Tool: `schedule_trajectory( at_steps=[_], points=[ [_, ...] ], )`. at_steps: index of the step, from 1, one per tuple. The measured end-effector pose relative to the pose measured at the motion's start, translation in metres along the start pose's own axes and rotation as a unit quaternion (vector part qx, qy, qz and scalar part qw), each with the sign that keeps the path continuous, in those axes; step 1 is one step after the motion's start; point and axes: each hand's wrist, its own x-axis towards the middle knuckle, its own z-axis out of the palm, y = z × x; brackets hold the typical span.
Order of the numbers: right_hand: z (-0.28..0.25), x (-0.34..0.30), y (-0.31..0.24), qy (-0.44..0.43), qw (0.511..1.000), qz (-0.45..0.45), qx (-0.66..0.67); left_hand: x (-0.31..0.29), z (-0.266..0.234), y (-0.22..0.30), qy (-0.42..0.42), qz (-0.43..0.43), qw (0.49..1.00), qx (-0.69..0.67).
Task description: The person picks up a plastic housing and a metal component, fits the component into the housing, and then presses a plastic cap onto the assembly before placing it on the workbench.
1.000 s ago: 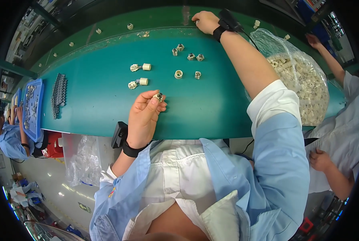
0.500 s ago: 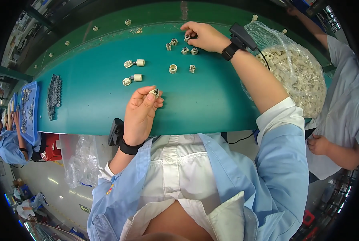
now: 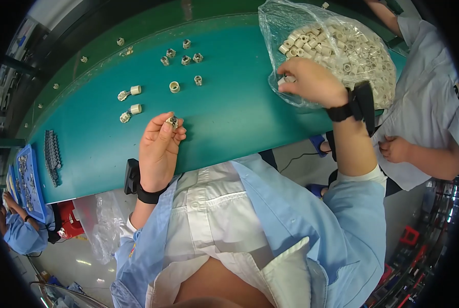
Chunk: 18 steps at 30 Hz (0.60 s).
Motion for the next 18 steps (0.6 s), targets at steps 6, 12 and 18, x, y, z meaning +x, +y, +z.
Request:
schedule_trajectory(
  at_steps=[6, 12, 18],
  points=[
    [0.009, -0.011, 0.010, 0.066, 0.998, -0.015, -0.001, 0.001, 0.009, -0.003, -0.004, -0.013, 1.000, 0.013],
    [0.012, -0.013, -0.026, 0.076, 0.814, 0.033, 0.575, 0.002, 0.023, -0.004, -0.027, -0.019, 0.999, 0.025],
    [0.040, -0.017, -0.075, 0.034, 0.673, -0.017, 0.738, 0.005, 0.054, 0.004, -0.045, -0.033, 0.995, 0.077]
  ],
)
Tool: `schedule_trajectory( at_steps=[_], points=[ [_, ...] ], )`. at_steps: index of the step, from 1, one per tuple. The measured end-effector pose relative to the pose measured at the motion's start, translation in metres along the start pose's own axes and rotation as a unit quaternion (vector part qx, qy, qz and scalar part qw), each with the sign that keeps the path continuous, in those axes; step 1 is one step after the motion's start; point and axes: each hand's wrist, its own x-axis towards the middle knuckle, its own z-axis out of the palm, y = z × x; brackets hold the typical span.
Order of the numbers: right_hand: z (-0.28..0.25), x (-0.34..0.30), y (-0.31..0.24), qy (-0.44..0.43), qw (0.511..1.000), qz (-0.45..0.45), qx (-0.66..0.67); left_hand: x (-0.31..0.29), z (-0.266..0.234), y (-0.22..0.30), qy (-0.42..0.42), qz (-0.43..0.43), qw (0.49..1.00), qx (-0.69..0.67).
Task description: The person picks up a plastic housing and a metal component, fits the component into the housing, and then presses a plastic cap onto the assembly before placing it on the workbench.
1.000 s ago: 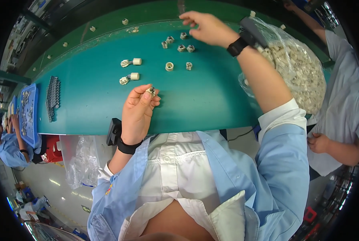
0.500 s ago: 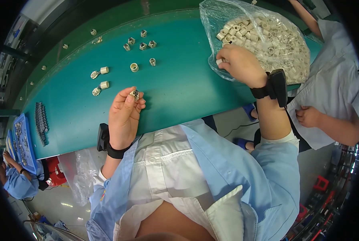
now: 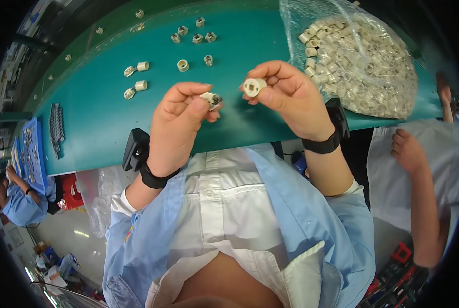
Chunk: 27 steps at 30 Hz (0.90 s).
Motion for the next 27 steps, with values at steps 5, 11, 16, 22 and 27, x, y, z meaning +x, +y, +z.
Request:
schedule_trajectory(
  at_steps=[5, 11, 16, 22, 27],
  points=[
    [0.016, 0.001, 0.012, -0.014, 1.000, -0.003, 0.009, -0.003, 0.010, 0.003, -0.011, 0.080, 0.995, 0.054],
    [0.026, 0.003, 0.018, -0.018, 0.999, -0.045, 0.020, -0.008, 0.009, 0.001, -0.013, 0.121, 0.992, 0.038],
    [0.025, 0.001, 0.017, 0.002, 0.999, -0.033, -0.009, -0.013, 0.009, 0.004, -0.012, 0.119, 0.991, 0.052],
    [0.029, 0.000, 0.016, -0.013, 1.000, -0.013, 0.009, -0.013, 0.006, 0.003, 0.006, 0.126, 0.984, 0.122],
    [0.038, -0.001, 0.015, 0.030, 0.999, 0.006, -0.031, -0.013, 0.005, 0.002, 0.012, 0.116, 0.988, 0.099]
  ],
)
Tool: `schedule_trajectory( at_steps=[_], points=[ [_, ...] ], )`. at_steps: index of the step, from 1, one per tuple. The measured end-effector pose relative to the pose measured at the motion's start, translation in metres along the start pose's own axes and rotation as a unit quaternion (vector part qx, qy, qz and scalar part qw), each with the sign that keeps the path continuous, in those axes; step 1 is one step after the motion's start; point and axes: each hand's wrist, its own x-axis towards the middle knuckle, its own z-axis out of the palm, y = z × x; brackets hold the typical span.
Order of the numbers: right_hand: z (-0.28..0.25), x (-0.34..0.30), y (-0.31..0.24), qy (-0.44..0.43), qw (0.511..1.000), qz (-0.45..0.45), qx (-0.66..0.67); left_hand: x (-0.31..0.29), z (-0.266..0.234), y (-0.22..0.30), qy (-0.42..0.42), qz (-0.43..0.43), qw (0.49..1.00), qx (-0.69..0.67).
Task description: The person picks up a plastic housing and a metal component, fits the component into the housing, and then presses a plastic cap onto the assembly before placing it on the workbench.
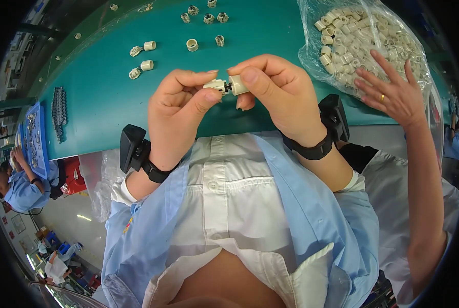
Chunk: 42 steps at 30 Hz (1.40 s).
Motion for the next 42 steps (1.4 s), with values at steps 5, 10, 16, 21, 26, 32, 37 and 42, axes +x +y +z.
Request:
schedule_trajectory(
  at_steps=[5, 10, 16, 21, 26, 32, 37, 42],
  points=[
    [0.003, -0.001, -0.001, -0.002, 1.000, -0.007, -0.030, 0.001, -0.004, -0.002, -0.004, -0.010, 1.000, -0.016],
    [0.007, -0.001, -0.001, 0.018, 0.999, -0.028, -0.027, 0.002, -0.006, -0.004, 0.000, -0.027, 0.999, -0.021],
    [0.011, -0.002, 0.000, 0.027, 0.997, -0.039, -0.066, 0.002, -0.007, -0.006, 0.014, -0.052, 0.997, -0.048],
    [0.009, -0.001, 0.000, 0.003, 0.994, -0.014, -0.104, 0.001, -0.009, -0.002, 0.023, -0.057, 0.998, -0.021],
    [0.010, 0.001, 0.005, -0.010, 0.996, -0.018, -0.085, -0.001, -0.009, -0.004, 0.030, -0.072, 0.996, -0.031],
    [0.016, -0.002, -0.004, -0.021, 0.984, -0.038, -0.172, -0.002, -0.011, -0.007, 0.031, -0.073, 0.996, -0.040],
    [0.019, -0.002, -0.005, -0.064, 0.948, -0.110, -0.292, -0.003, -0.013, -0.007, 0.055, -0.067, 0.993, -0.081],
    [0.015, 0.002, 0.000, -0.079, 0.946, -0.110, -0.295, -0.004, -0.015, -0.007, 0.033, -0.016, 0.995, -0.091]
  ],
)
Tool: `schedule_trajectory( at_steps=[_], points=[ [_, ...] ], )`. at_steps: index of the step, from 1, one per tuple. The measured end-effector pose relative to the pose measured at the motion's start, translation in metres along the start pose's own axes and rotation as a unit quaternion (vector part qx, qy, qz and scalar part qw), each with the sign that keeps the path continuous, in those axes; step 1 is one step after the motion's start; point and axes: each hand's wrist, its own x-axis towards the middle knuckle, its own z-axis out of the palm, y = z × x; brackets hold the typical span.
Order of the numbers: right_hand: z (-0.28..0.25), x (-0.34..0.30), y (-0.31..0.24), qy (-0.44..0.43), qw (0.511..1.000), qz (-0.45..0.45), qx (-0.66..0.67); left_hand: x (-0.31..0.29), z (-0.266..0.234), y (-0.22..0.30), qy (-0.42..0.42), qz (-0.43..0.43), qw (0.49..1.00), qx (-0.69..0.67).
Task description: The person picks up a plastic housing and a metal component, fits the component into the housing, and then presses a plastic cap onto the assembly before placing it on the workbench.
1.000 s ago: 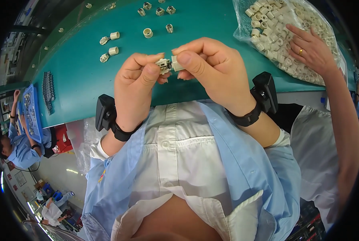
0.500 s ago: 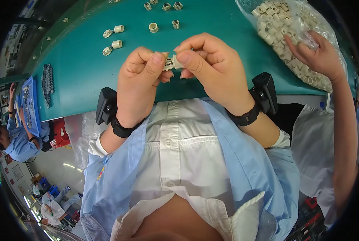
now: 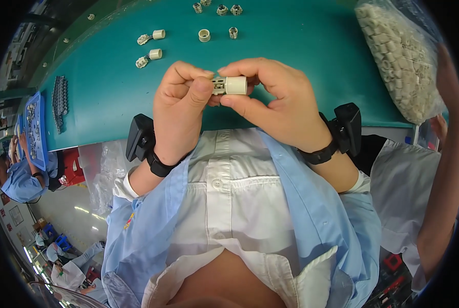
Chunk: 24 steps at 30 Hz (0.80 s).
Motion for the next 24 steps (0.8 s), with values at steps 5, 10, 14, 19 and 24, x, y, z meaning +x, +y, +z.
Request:
schedule_trajectory(
  at_steps=[5, 10, 14, 19, 24],
  points=[
    [-0.001, 0.006, -0.001, -0.013, 0.999, -0.034, -0.034, 0.001, -0.006, -0.001, -0.013, 0.027, 0.999, -0.030],
    [0.002, 0.010, 0.001, 0.000, 0.995, -0.074, -0.072, 0.001, -0.004, -0.001, -0.005, 0.012, 0.999, -0.045],
    [0.005, 0.016, 0.001, 0.069, 0.989, -0.098, -0.088, 0.003, -0.010, -0.001, -0.051, 0.009, 0.999, 0.002],
    [-0.014, 0.031, 0.002, 0.031, 0.987, -0.087, -0.129, 0.011, -0.012, 0.007, -0.031, 0.000, 1.000, -0.003],
    [-0.097, 0.108, 0.026, 0.122, 0.961, -0.034, -0.244, 0.009, -0.032, -0.002, 0.003, 0.072, 0.989, 0.127]
  ],
)
